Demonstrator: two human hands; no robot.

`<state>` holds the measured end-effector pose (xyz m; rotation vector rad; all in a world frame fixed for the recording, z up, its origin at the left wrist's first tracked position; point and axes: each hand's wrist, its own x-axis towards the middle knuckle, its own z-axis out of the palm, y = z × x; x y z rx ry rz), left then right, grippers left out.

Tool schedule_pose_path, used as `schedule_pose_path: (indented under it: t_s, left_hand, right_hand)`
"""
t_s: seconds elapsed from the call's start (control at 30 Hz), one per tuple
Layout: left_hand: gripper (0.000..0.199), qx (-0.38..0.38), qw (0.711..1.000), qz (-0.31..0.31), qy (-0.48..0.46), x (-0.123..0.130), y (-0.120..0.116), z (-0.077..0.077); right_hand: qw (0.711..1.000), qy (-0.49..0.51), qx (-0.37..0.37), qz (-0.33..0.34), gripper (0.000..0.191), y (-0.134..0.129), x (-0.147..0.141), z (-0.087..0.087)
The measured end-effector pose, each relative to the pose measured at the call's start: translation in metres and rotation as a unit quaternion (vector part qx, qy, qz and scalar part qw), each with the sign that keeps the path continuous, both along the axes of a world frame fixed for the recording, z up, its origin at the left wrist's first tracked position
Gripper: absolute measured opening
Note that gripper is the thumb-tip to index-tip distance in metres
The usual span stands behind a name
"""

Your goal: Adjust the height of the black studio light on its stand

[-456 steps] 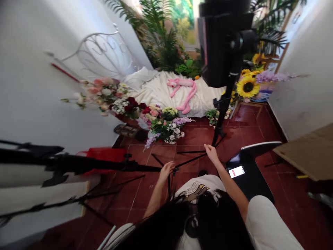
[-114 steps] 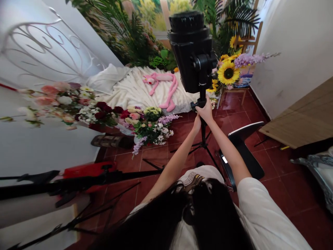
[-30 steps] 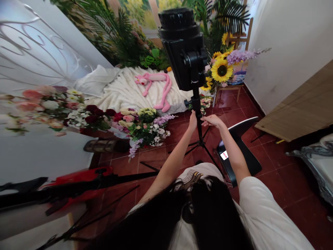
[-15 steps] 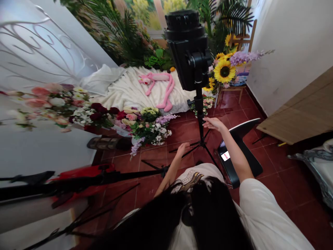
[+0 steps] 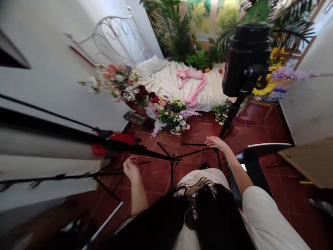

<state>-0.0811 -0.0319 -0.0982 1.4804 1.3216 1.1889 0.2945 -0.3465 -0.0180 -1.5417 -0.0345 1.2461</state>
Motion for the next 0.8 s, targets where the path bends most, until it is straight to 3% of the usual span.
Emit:
schedule_pose_path:
  t_s: [0.07, 0.2, 0.4, 0.5, 0.57, 0.67, 0.73, 0.8]
  left_hand:
    - [0.057, 0.039, 0.995, 0.078, -0.040, 0.015, 0.008, 0.020]
    - [0.071, 0.080, 0.991, 0.067, -0.084, 0.042, 0.001, 0.049]
    - [0.079, 0.066, 0.987, 0.023, -0.143, 0.056, -0.018, 0.059]
    - [0.078, 0.044, 0.992, 0.006, -0.117, 0.062, -0.018, 0.061]
    - [0.078, 0.046, 0.995, 0.001, -0.084, 0.066, -0.016, 0.061]
    - [0.077, 0.052, 0.997, 0.018, -0.052, 0.072, -0.012, 0.058]
    - [0.075, 0.043, 0.998, 0.015, -0.049, 0.075, -0.011, 0.054]
    - [0.074, 0.035, 0.998, 0.003, -0.045, 0.076, -0.010, 0.050]
  right_hand:
    - [0.999, -0.001, 0.001, 0.035, 0.020, 0.031, -0.010, -0.001]
    - [0.991, -0.002, 0.004, 0.132, 0.018, 0.094, -0.037, 0.008]
    - [0.954, -0.032, 0.043, 0.294, 0.029, 0.194, -0.095, 0.037]
    - [0.926, -0.106, 0.038, 0.360, 0.043, 0.247, -0.129, 0.052]
    - [0.898, -0.200, 0.008, 0.391, 0.053, 0.279, -0.150, 0.062]
    - [0.820, -0.374, -0.014, 0.432, 0.066, 0.319, -0.171, 0.072]
    - [0.767, -0.454, -0.025, 0.453, 0.067, 0.337, -0.176, 0.076]
    - [0.743, -0.477, -0.032, 0.468, 0.061, 0.351, -0.175, 0.076]
